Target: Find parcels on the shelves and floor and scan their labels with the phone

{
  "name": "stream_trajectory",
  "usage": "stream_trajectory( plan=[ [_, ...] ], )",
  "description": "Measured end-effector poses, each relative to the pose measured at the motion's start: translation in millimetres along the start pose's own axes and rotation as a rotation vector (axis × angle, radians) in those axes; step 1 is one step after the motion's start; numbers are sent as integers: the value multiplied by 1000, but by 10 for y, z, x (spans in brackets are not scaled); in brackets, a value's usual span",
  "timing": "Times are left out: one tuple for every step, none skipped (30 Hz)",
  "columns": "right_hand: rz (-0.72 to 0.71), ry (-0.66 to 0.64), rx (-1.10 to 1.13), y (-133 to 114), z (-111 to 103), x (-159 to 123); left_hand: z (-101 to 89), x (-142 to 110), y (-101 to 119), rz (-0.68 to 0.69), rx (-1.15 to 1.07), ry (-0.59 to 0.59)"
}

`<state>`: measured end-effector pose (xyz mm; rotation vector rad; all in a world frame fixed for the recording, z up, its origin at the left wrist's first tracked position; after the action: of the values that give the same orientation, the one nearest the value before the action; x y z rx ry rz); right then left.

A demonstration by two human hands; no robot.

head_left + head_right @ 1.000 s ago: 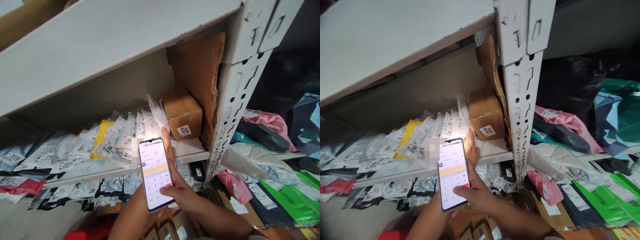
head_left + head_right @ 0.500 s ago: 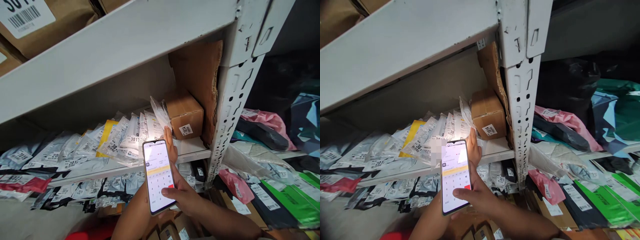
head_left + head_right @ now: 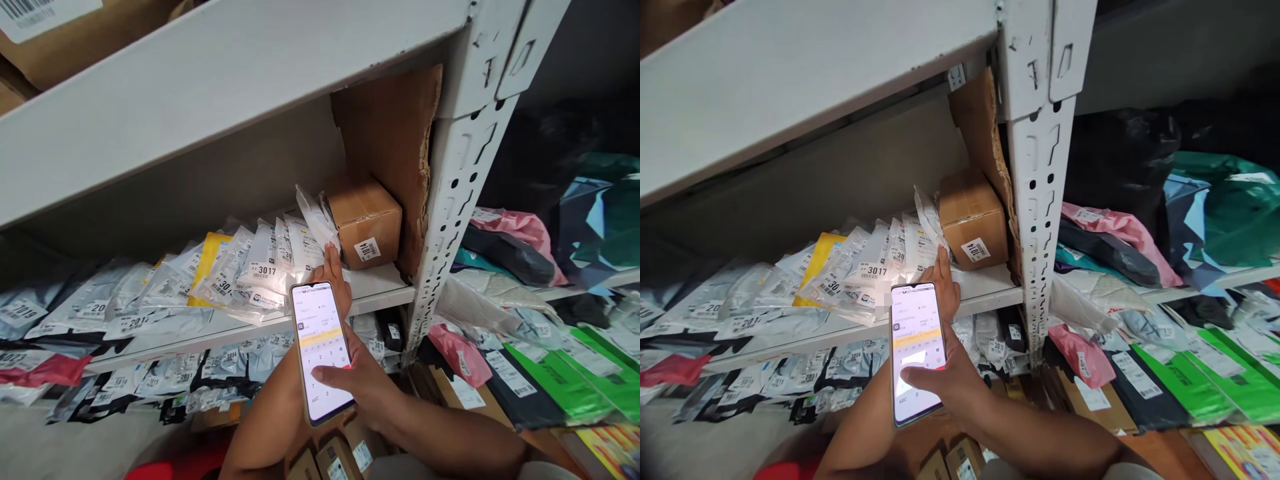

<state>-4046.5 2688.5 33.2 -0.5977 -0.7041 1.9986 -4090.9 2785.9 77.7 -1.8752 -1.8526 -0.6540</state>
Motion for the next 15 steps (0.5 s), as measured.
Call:
stream_trajectory(
  plan=[
    [-6,-4,0,-3,5,-3,2,-2,2,4,1,11],
    [-9,-10,3,-8,12,-9,3,-4,4,8,1,18],
    [-7,-21,9,-16,20,-19,0,-4,9,13,3,22],
    [3,-34,24,-22,27,-32,-8,-4,16,20,6,24],
    [24,-53,49,-25,34,-47,-19,-3,23,25,10,23],
    [59,-77,84,-20,39,-63,-32,-2,30,30,14,21],
    [101,-102,125,-9,39,-79,-44,-2,36,35,16,16],
    [140,-126,163,6,33,-92,-54,-2,39,37,19,11],
    [173,-148,195,24,19,-102,-59,-4,42,42,24,6],
    [196,-168,217,46,0,-107,-60,-7,42,47,31,4],
    [209,-184,229,69,-23,-109,-57,-12,41,53,42,5],
    [214,-194,232,92,-48,-106,-51,-16,38,60,55,11],
    [218,-199,235,113,-71,-103,-42,-21,34,66,69,18],
    [225,-201,235,132,-88,-102,-33,-26,28,68,83,28],
    [229,-201,237,142,-98,-103,-23,-30,22,68,93,35]
  ],
)
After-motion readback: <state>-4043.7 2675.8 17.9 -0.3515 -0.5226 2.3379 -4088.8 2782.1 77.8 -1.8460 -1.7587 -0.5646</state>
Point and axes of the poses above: each hand's wrist, its own x-axis towards the middle knuckle, its own z-axis out of the palm, y = z × x, the point moved 5 cm from there along x, towards the middle knuckle, and after that the axes turned 7 degrees about y, right-handed, at the moved point
